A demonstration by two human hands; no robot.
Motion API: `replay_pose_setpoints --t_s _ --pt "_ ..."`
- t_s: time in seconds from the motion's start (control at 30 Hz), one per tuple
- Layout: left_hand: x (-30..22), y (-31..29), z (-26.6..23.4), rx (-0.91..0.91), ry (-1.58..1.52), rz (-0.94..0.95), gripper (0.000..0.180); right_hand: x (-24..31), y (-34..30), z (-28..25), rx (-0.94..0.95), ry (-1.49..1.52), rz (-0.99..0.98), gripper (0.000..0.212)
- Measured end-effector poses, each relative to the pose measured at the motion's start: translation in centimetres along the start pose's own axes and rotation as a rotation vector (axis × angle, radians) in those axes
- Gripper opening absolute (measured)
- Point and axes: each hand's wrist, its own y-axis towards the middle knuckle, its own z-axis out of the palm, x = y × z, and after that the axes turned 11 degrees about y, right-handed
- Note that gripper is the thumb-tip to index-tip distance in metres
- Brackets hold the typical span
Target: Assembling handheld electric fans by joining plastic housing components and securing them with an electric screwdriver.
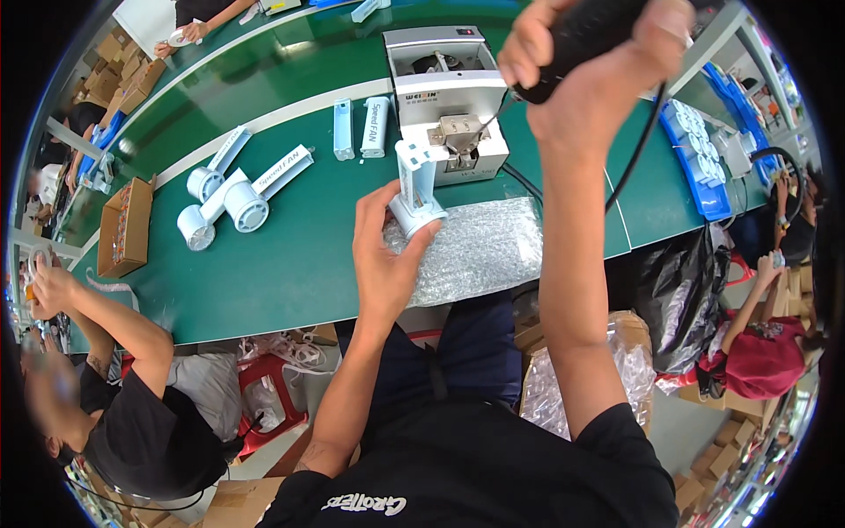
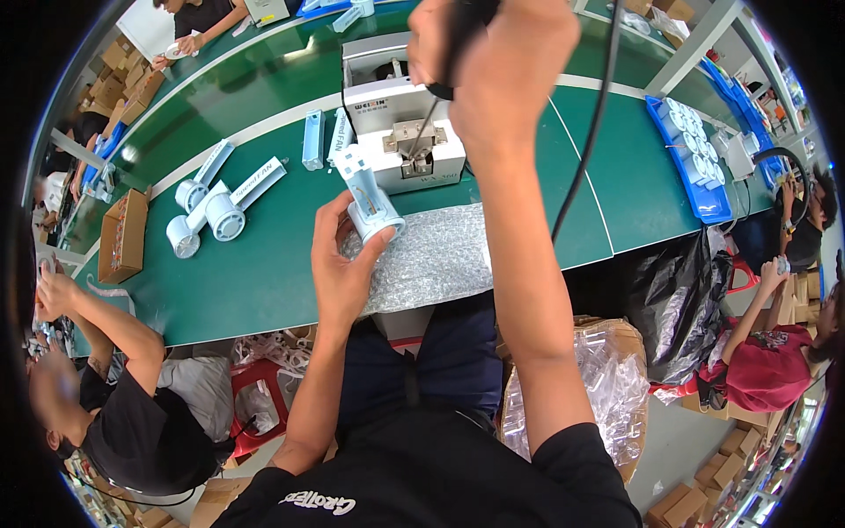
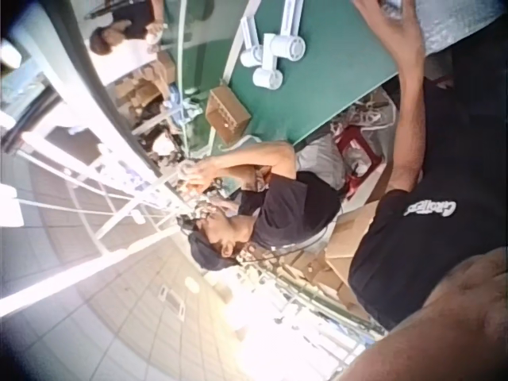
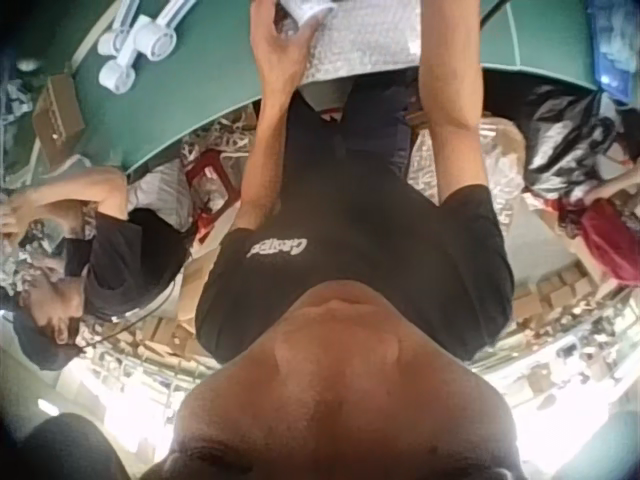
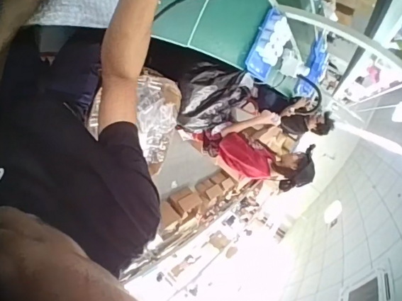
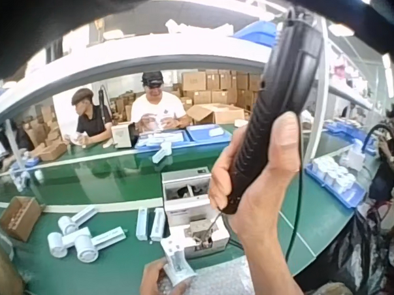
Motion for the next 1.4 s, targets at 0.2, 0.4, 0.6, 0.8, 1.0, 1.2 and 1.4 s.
replay_pose_setpoints --t_s 0.2,0.4,0.6,0.8,1.0,1.2,1.4 --pt "-0.3 0.2 0.0 0.026 0.003 -0.011 0.059 0.2 -0.2 -1.7 -0.146 -1.021 -0.060 0.077" --pt "-0.2 0.1 0.0 0.022 -0.003 -0.017 0.058 0.2 0.0 -1.3 -0.204 -0.999 -0.038 0.076" --pt "-0.2 0.2 0.0 0.021 0.005 0.001 0.060 1.1 -1.4 0.3 -0.206 -1.136 -0.151 0.081" --pt "-0.1 0.3 0.0 0.024 0.022 -0.007 0.060 0.4 -4.1 3.1 -0.204 -0.408 0.038 0.104" --pt "0.1 0.2 0.1 0.030 0.002 -0.016 0.061 -0.1 -3.8 -2.4 0.042 -0.824 0.497 0.116" --pt "0.1 0.1 -0.4 0.027 0.037 -0.008 0.061 -2.8 -4.2 0.2 -0.210 -0.783 0.351 0.115" --pt "-0.3 0.3 -0.2 0.043 0.019 -0.021 0.061 -3.6 -1.8 -6.9 0.717 -0.193 -0.044 0.114"
